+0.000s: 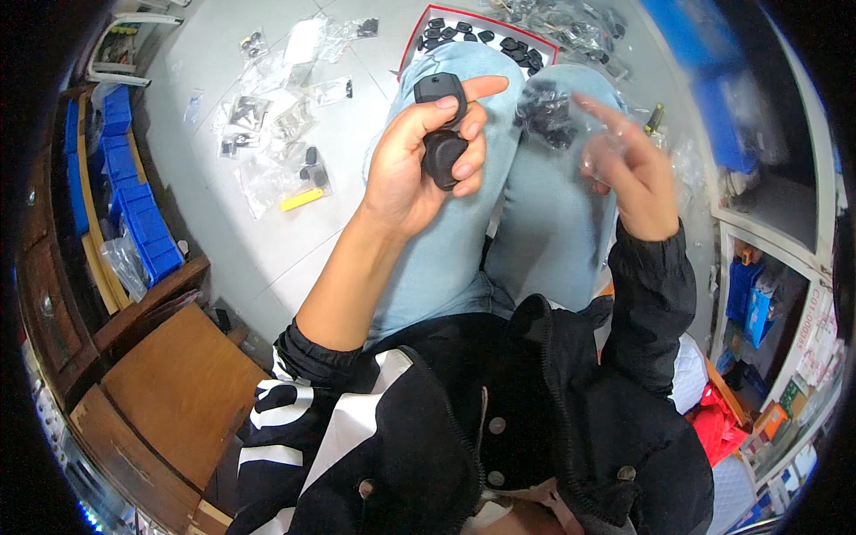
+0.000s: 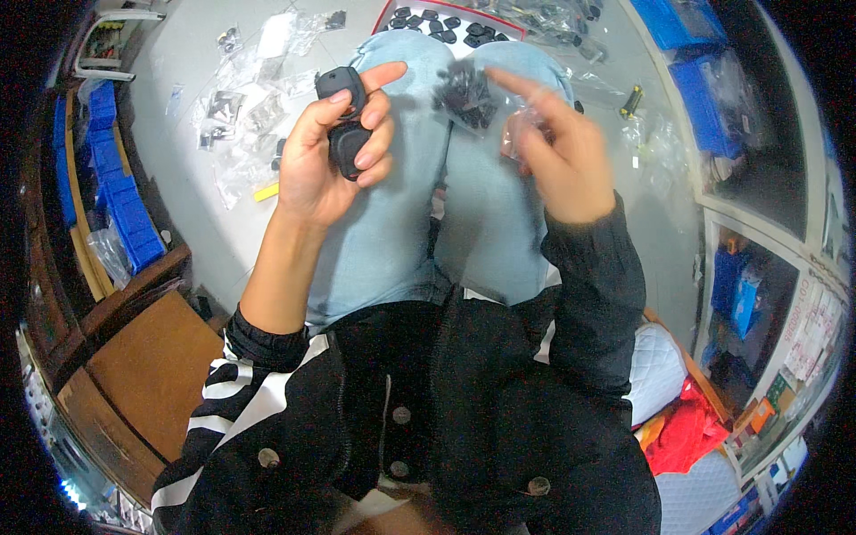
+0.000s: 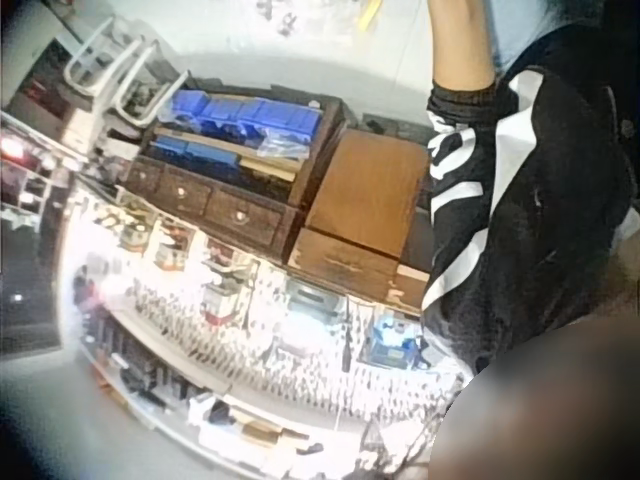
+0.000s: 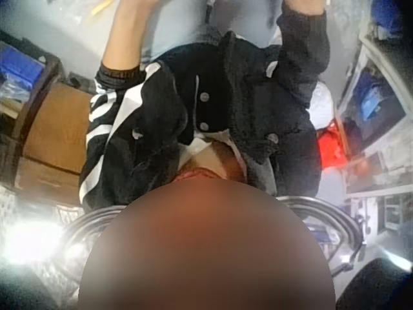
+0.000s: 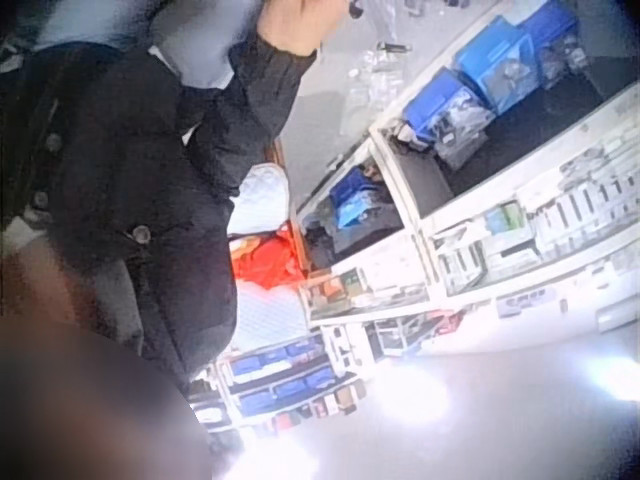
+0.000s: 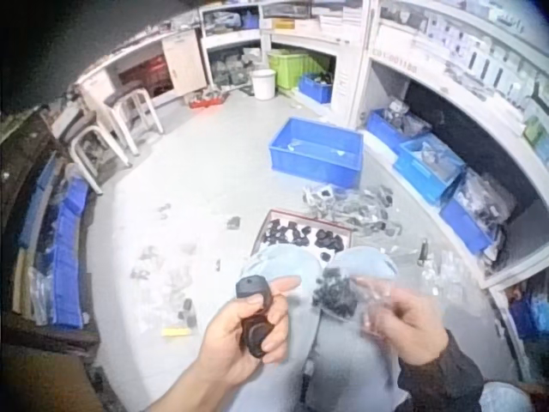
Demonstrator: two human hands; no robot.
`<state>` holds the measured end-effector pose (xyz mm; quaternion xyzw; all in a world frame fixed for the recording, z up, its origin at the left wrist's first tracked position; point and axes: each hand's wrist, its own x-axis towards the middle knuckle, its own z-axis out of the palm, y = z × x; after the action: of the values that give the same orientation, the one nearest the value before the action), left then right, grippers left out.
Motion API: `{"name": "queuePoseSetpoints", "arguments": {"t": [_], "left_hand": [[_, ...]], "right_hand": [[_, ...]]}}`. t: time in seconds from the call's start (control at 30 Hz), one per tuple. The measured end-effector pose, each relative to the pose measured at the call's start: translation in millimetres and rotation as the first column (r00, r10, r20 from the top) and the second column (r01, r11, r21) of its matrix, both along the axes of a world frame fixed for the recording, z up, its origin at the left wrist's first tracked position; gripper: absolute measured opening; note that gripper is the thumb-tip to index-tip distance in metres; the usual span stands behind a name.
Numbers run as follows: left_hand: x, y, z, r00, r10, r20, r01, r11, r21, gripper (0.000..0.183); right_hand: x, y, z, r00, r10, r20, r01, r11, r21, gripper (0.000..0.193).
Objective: The person sits on the floor and assembles small black key fobs by inserting rubber grommets into them. They pick up key fobs from a red tray, take grommets from a plastic bag, and press them into place on each unit.
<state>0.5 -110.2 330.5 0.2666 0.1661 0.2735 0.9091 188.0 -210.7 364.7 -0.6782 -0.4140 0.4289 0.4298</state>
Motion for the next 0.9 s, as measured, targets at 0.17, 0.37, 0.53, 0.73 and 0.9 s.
{"name": "queuePoseSetpoints", "arguments": {"t": [0.17, 0.37, 0.53, 0.73, 0.9], "left_hand": [[2, 2, -3, 0.996, -0.006, -0.093, 0.011, 0.998, 0.054, 0.048], [11, 1, 1, 0.984, 0.047, -0.173, -0.031, 0.995, 0.094, 0.040], [26, -9, 1, 0.912, 0.082, -0.402, 0.032, 0.963, 0.268, 0.023], [54, -45, -10, 0.766, 0.499, -0.405, 0.327, 0.240, 0.914, 0.038], [47, -56, -17, 0.741, 0.448, -0.501, 0.510, 0.110, 0.853, 0.043]], "right_hand": [[11, -5, -11, 0.990, 0.076, 0.119, -0.071, 0.996, -0.050, 0.040], [16, -12, -14, 0.996, -0.009, -0.085, 0.007, 1.000, -0.022, 0.038], [28, -30, -17, 0.982, -0.111, -0.151, 0.100, 0.992, -0.080, 0.040], [24, -53, -24, 0.957, -0.186, -0.224, 0.184, 0.983, -0.030, 0.040], [25, -63, -25, 0.969, -0.151, -0.194, 0.151, 0.988, -0.018, 0.035]]}}
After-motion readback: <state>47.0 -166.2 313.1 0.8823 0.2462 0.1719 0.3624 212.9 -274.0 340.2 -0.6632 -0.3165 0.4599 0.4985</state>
